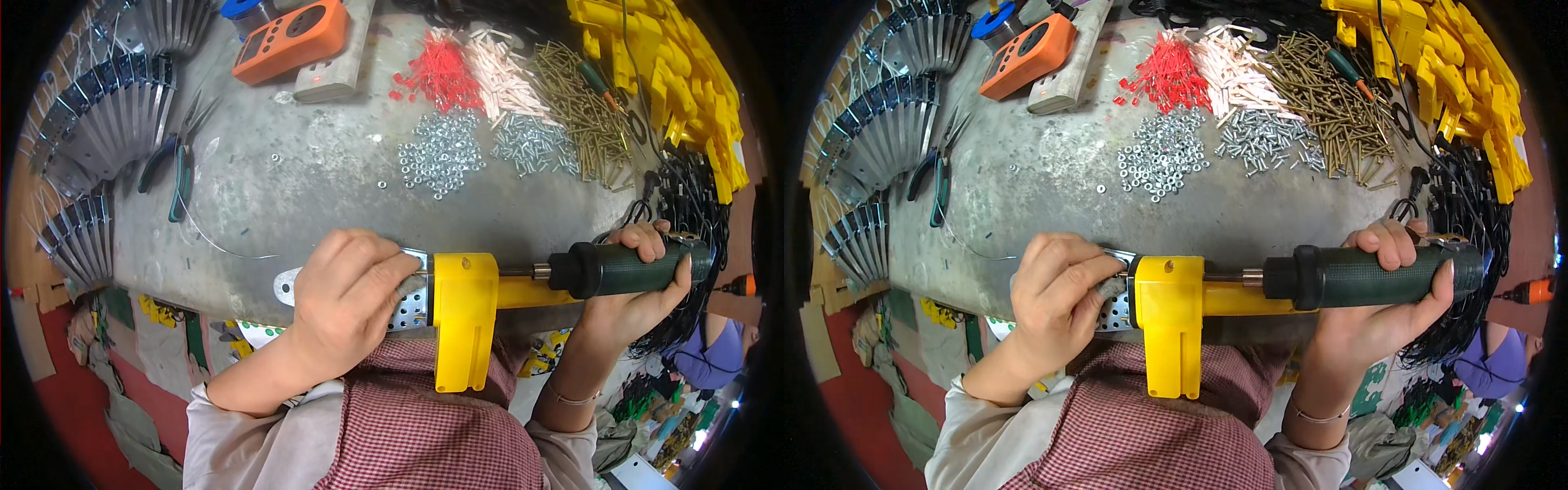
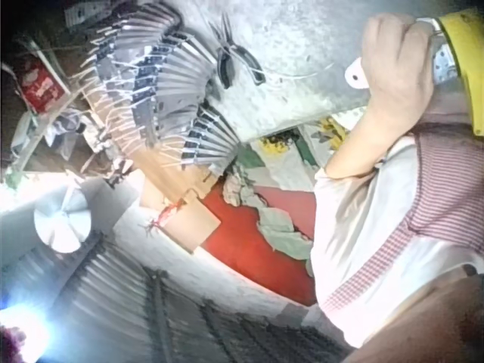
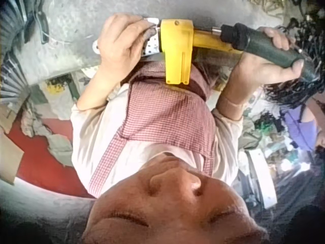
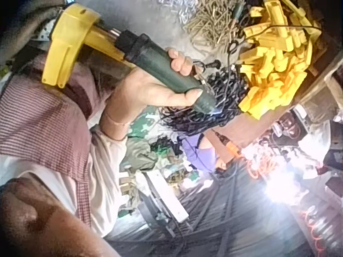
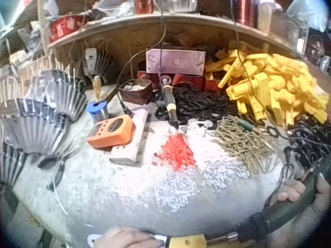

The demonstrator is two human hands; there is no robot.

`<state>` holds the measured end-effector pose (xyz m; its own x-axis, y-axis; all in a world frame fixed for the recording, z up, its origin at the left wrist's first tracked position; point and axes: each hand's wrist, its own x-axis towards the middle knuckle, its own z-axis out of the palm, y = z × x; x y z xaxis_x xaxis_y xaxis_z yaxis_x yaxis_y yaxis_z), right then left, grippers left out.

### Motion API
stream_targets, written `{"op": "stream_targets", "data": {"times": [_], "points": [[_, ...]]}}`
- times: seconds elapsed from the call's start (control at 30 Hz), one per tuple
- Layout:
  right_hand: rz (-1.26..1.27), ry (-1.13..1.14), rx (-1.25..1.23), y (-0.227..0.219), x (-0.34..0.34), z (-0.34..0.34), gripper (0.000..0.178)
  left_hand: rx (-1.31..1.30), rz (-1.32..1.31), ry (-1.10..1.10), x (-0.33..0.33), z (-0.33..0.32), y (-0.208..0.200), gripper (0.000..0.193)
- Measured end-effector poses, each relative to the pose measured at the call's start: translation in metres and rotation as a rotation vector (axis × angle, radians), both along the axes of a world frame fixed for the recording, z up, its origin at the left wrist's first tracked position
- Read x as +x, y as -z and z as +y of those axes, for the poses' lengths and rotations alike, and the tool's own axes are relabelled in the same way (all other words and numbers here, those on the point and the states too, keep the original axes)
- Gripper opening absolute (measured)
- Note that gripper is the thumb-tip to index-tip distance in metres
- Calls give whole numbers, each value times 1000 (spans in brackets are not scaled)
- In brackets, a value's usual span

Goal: The person assembles an electric tool by fastening a metal plate to a plastic handle using an electric screwdriver, cutting and stripping wires with pliers, soldering wire connections using a soldering iron, and routing the wires into the casing.

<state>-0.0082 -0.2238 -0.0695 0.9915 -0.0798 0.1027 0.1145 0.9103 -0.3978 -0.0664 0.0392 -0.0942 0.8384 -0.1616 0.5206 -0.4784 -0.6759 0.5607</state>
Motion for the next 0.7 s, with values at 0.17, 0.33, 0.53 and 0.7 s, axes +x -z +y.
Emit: {"op": "stream_targets", "data": {"times": [0.17, 0.33, 0.53, 0.7], "points": [[1, 13, 6, 2, 1, -1, 33, -82, 40, 6, 2, 1, 1, 29], [15, 23, 15, 0, 0, 0, 32, -143, 57, 16, 3, 0, 0, 28], [44, 50, -36, 1, 2, 1, 33, -163, 120, 12, 3, 2, -1, 25], [114, 79, -56, -3, 2, 5, 32, -199, 201, 43, 3, 7, -2, 23]]}}
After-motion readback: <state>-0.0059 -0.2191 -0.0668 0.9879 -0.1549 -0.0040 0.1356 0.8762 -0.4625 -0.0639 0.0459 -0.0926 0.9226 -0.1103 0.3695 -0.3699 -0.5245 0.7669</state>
